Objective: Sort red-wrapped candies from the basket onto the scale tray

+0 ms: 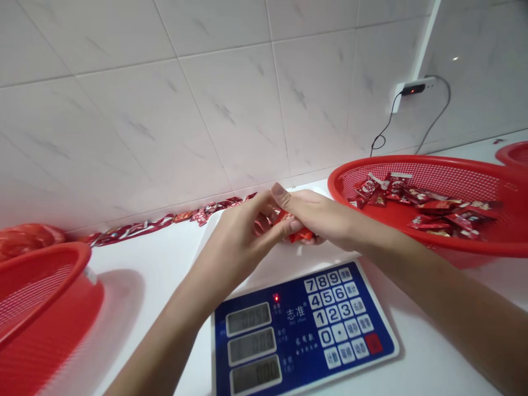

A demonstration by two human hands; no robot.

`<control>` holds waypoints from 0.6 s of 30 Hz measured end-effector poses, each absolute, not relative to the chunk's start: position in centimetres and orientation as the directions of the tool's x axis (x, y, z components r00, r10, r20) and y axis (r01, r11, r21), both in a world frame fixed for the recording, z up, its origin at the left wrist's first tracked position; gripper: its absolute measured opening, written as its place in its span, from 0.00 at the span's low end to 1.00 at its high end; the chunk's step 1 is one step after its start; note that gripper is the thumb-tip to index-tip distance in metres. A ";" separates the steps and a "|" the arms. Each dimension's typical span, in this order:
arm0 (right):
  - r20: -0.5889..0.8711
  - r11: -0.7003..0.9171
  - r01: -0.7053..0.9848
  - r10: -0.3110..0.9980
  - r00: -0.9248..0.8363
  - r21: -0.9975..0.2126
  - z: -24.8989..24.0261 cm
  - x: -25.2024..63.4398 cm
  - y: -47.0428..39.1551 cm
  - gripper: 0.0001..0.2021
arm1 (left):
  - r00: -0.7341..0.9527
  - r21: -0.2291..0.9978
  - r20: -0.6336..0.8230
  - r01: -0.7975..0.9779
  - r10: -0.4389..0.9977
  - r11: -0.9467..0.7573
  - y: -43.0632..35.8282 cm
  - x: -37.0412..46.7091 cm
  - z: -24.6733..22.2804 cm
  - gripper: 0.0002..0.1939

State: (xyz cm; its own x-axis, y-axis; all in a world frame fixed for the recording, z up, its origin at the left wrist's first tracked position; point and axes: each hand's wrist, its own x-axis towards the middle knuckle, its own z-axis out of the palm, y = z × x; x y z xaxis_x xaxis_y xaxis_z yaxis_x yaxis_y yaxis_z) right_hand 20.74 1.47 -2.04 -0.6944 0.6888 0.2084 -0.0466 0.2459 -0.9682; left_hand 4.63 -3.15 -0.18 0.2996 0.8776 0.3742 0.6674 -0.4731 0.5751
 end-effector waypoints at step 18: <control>0.076 0.152 0.077 0.797 -0.599 -0.985 0.9 22.3 1.7 0.06 | 0.169 0.881 0.320 0.308 0.932 -0.359 -2.0 1.9 0.2 0.09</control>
State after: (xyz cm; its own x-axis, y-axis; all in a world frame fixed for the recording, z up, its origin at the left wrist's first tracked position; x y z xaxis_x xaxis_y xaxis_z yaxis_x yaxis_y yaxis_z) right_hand 22.32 1.67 0.90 -0.5990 0.7971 0.0764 0.0765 0.1519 -0.9854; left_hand 1.87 -1.95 0.23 0.1685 0.9322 0.3204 0.3077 -0.3586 0.8813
